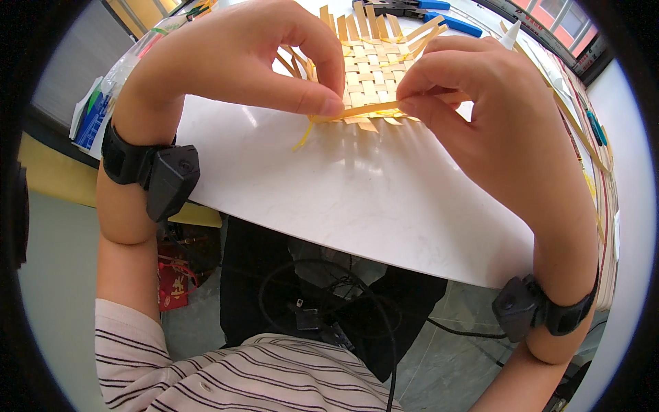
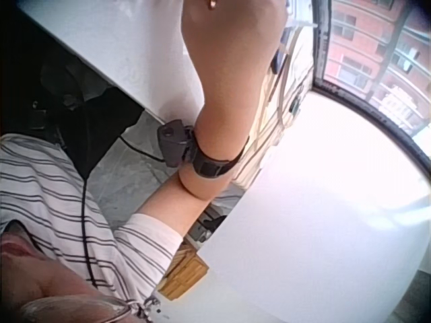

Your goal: The person weaves a small basket using thin wooden strips. They use scissors to trim the ends of the strips and then interlace them by hand to form a woven pattern. The person adjusts the strips to ensure a tight weave.

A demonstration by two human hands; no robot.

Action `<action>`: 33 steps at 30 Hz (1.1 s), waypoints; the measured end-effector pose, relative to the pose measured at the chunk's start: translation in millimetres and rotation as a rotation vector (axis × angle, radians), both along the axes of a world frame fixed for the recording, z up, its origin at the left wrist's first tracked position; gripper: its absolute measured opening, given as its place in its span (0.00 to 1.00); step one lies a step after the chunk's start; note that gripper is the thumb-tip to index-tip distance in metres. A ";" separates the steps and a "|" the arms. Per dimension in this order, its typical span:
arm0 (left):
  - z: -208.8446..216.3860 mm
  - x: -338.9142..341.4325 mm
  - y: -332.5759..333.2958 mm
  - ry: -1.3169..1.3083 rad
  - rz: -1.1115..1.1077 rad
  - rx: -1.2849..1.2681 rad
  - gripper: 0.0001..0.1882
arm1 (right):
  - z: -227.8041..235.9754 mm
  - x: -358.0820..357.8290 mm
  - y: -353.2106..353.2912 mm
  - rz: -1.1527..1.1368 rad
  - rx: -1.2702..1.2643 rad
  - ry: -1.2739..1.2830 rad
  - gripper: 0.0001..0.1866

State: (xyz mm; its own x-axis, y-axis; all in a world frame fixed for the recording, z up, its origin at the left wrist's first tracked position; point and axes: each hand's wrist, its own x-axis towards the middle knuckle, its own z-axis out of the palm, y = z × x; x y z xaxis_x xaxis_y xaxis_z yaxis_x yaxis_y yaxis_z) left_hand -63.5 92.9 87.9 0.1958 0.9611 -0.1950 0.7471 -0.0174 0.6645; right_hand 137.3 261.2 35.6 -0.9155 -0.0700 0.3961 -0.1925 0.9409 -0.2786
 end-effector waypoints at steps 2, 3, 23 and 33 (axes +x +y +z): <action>-2.6 10.2 -7.8 0.115 -0.021 0.108 0.21 | 0.4 0.3 -1.6 -0.007 -0.016 -0.005 0.04; -3.8 12.4 -9.3 0.152 -0.028 0.145 0.21 | 0.4 0.5 -2.1 -0.013 -0.023 -0.008 0.04; -8.2 13.7 -9.9 0.179 -0.075 0.235 0.24 | 1.5 0.8 -2.9 0.025 -0.080 -0.002 0.04; -9.6 23.5 -8.9 0.259 -0.033 0.244 0.29 | 6.1 5.1 -11.5 -0.037 0.083 0.056 0.05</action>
State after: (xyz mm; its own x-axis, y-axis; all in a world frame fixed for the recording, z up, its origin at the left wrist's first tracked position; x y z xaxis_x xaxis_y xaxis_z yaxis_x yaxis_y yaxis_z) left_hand -40.0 84.0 78.3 0.2013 0.9795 -0.0075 0.8865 -0.1790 0.4267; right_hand 142.4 249.7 41.7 -0.8949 -0.0711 0.4407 -0.1698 0.9672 -0.1888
